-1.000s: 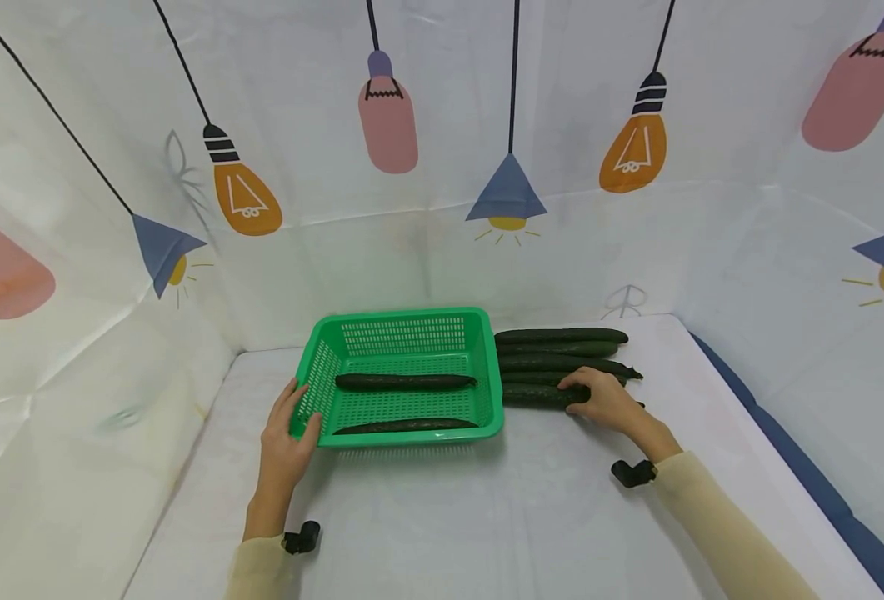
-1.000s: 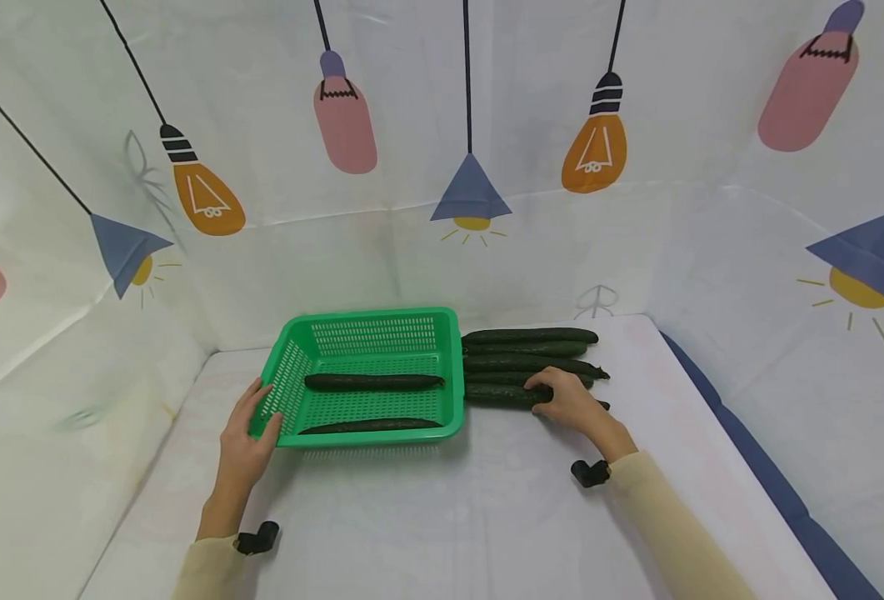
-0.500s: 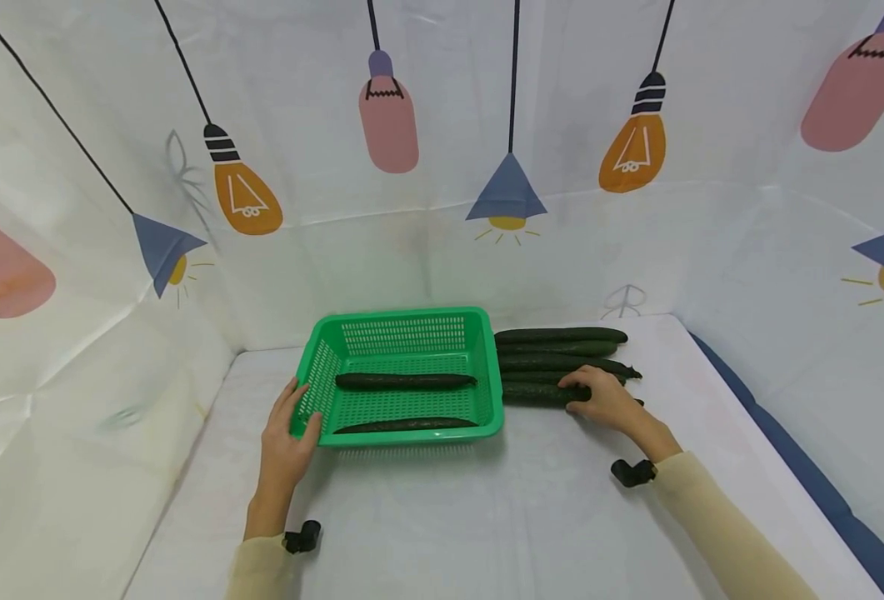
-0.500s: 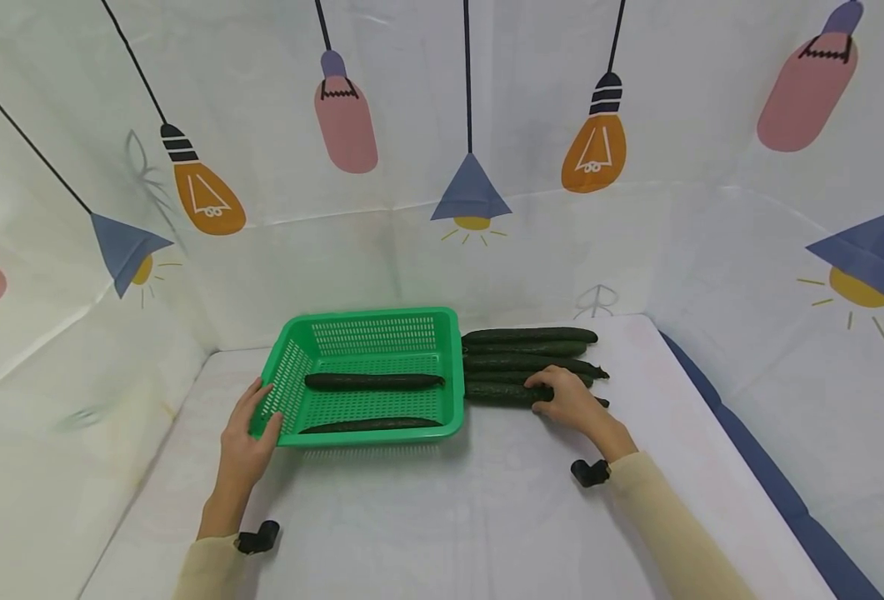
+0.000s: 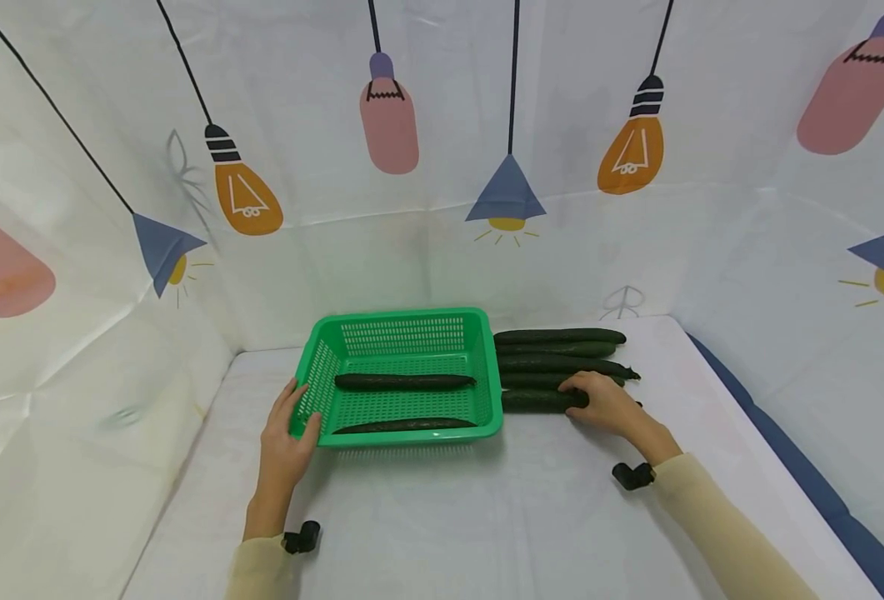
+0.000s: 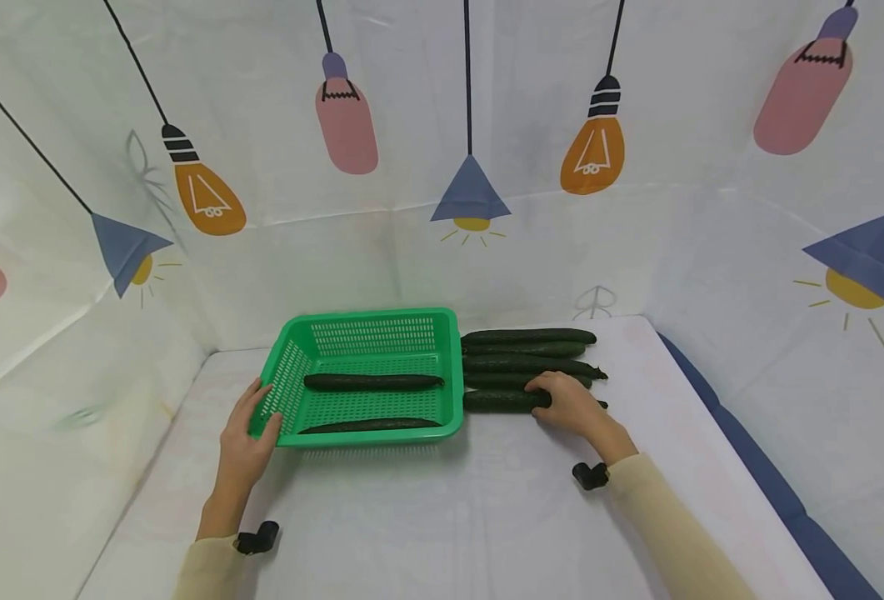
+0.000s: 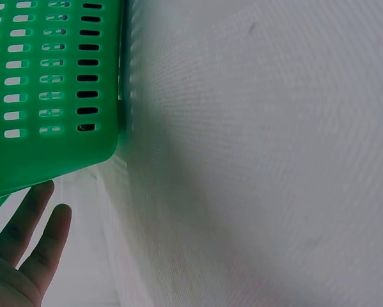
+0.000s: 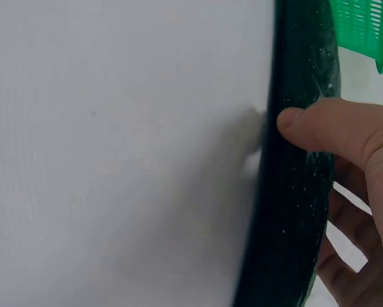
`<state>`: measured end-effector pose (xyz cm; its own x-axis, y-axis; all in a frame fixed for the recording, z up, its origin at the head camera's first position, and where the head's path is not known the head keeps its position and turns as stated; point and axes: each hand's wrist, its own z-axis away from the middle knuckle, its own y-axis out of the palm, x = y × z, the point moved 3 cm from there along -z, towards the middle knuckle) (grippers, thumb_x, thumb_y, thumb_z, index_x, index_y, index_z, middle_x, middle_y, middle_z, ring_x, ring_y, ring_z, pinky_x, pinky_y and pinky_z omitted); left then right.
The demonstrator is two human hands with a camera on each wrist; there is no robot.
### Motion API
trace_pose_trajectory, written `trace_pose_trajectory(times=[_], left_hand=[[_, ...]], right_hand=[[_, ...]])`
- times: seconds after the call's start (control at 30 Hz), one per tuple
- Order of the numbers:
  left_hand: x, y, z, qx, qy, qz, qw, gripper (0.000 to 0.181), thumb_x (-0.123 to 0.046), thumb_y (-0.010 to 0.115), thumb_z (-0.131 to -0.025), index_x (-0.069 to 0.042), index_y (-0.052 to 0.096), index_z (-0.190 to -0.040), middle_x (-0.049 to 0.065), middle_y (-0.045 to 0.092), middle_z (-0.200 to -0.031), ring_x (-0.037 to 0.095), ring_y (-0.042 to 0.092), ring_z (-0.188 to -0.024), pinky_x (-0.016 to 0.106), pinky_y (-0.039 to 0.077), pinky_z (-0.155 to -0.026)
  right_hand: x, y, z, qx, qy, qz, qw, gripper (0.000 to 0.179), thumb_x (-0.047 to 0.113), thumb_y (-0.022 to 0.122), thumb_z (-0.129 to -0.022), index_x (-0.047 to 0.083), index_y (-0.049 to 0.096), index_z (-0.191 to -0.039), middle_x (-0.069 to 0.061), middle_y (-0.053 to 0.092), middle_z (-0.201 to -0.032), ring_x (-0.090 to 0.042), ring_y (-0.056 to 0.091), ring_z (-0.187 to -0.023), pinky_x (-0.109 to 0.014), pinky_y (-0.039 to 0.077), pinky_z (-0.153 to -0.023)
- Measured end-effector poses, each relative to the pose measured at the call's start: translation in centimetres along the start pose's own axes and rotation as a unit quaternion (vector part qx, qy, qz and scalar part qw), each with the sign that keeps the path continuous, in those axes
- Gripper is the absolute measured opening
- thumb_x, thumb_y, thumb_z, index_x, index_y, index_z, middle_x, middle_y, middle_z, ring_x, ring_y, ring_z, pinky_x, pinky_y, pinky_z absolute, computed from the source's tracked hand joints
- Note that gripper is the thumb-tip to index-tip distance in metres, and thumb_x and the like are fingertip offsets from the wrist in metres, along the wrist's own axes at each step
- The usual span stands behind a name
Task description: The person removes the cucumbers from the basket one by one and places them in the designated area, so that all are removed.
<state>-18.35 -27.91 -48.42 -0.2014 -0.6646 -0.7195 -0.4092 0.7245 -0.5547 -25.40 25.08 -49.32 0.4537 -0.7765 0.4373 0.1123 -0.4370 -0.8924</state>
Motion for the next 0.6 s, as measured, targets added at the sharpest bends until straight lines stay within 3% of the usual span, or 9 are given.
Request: trace_pose_trajectory(times=[0.17,0.33,0.6], left_hand=[[0.07,0.03,0.05,0.002,-0.003,-0.006,1.0000,0.054,-0.013,0.068,-0.095,-0.005,0.056,-0.147,0.011,0.043,-0.161,0.035,0.038,-0.150,0.047,0.031,-0.123],[0.11,-0.01,0.03,-0.001,-0.002,-0.003,1.0000,0.054,-0.012,0.068,-0.094,-0.006,0.056,-0.146,0.011,0.044,-0.161,0.035,0.038,-0.150,0.057,0.033,-0.120],[0.19,-0.02,-0.03,-0.001,0.001,0.002,1.0000,0.054,-0.011,0.068,-0.094,-0.005,0.056,-0.146,0.013,0.043,-0.161,0.037,0.038,-0.150,0.062,0.033,-0.118]], right_hand=[[-0.01,0.05,-0.19,-0.018,-0.003,0.016,0.9997,0.032,0.007,0.085,-0.081,0.005,0.074,-0.110,-0.011,0.073,-0.112,-0.035,0.066,-0.107,-0.053,0.055,-0.091],[-0.03,0.00,-0.49,-0.004,0.011,0.006,0.9999,0.033,0.008,0.086,-0.081,0.005,0.073,-0.111,-0.011,0.072,-0.112,-0.032,0.066,-0.101,-0.050,0.055,-0.087],[0.23,-0.57,-0.80,0.026,0.021,-0.026,0.9991,0.033,0.009,0.082,-0.086,0.003,0.071,-0.117,-0.014,0.071,-0.114,-0.032,0.066,-0.101,-0.048,0.056,-0.086]])
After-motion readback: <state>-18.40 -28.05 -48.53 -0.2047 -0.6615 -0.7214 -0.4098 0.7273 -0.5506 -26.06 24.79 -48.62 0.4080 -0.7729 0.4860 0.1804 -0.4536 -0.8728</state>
